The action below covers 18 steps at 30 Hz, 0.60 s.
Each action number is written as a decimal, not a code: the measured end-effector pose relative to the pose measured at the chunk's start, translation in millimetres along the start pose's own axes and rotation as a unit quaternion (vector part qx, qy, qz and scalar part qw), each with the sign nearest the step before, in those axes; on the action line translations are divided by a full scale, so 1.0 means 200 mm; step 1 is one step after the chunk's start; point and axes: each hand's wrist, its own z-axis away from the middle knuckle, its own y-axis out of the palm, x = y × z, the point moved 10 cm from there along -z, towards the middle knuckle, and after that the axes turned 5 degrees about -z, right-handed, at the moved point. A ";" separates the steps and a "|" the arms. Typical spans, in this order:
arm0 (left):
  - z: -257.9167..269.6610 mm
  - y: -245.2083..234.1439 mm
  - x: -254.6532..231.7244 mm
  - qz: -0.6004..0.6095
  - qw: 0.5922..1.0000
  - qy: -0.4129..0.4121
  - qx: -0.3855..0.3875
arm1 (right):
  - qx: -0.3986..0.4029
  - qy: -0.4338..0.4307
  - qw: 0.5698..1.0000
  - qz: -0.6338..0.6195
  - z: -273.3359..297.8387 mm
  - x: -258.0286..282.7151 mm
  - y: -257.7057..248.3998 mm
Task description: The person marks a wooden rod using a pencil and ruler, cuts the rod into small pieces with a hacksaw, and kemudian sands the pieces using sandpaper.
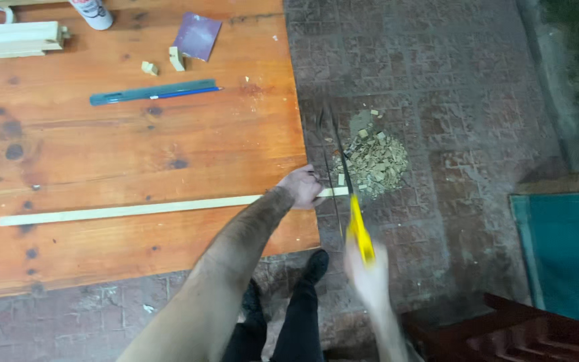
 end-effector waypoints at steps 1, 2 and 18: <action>-0.01 0.01 -0.01 0.002 1.000 -0.002 -0.002 | 0.000 0.000 1.000 0.004 0.13 0.06 -0.03; -0.01 0.05 -0.02 -0.003 1.000 -0.001 0.026 | -0.005 -0.015 0.999 0.028 0.26 0.13 -0.07; 0.03 0.12 0.04 0.015 0.998 -0.040 -0.039 | 0.062 0.269 0.737 -0.617 0.04 -0.27 0.11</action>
